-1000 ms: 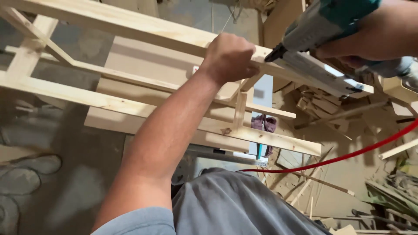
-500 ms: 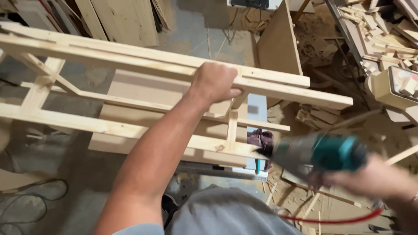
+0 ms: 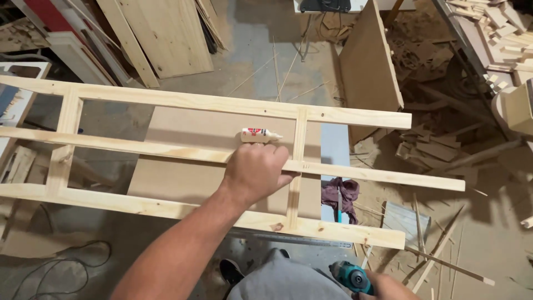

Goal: Assembling a wooden frame using wood glue and a pneumatic nail gun

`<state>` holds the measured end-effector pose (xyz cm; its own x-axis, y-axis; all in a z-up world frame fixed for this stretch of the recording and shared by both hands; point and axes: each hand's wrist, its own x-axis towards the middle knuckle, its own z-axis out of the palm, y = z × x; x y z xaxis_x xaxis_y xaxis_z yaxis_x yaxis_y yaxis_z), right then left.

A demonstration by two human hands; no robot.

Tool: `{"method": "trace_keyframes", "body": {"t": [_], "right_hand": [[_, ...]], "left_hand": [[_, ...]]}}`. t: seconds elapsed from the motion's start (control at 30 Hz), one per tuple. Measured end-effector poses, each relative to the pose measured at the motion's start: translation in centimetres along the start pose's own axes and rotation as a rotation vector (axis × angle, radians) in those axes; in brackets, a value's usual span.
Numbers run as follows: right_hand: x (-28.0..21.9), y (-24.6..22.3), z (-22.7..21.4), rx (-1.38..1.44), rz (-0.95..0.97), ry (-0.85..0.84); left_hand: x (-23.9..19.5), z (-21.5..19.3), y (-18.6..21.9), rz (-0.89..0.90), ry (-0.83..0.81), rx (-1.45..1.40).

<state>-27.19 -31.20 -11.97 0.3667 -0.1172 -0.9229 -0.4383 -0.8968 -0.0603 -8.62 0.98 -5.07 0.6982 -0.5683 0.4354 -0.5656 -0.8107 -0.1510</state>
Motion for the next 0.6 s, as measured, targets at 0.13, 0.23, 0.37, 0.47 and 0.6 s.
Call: {"method": "trace_keyframes", "body": {"t": [0.13, 0.23, 0.37, 0.47, 0.6], "right_hand": [[2.2, 0.6, 1.0, 0.131, -0.069, -0.073], [2.3, 0.0, 1.0, 0.100, -0.201, -0.070], [0.0, -1.8, 0.0, 0.059, -0.176, -0.045], [-0.2, -2.4, -0.3, -0.005, -0.146, 0.018], [3.1, -0.9, 1.0, -0.019, -0.212, 0.110]], "left_hand": [[-0.2, 0.5, 0.1, -0.005, 0.049, -0.003], [0.8, 0.5, -0.4, -0.016, 0.001, 0.012], [3.2, 0.5, -1.2, -0.078, -0.116, -0.044], [4.7, 0.8, -2.0, -0.114, -0.187, -0.022], [6.0, 0.6, -3.9, -0.082, -0.242, -0.166]]}}
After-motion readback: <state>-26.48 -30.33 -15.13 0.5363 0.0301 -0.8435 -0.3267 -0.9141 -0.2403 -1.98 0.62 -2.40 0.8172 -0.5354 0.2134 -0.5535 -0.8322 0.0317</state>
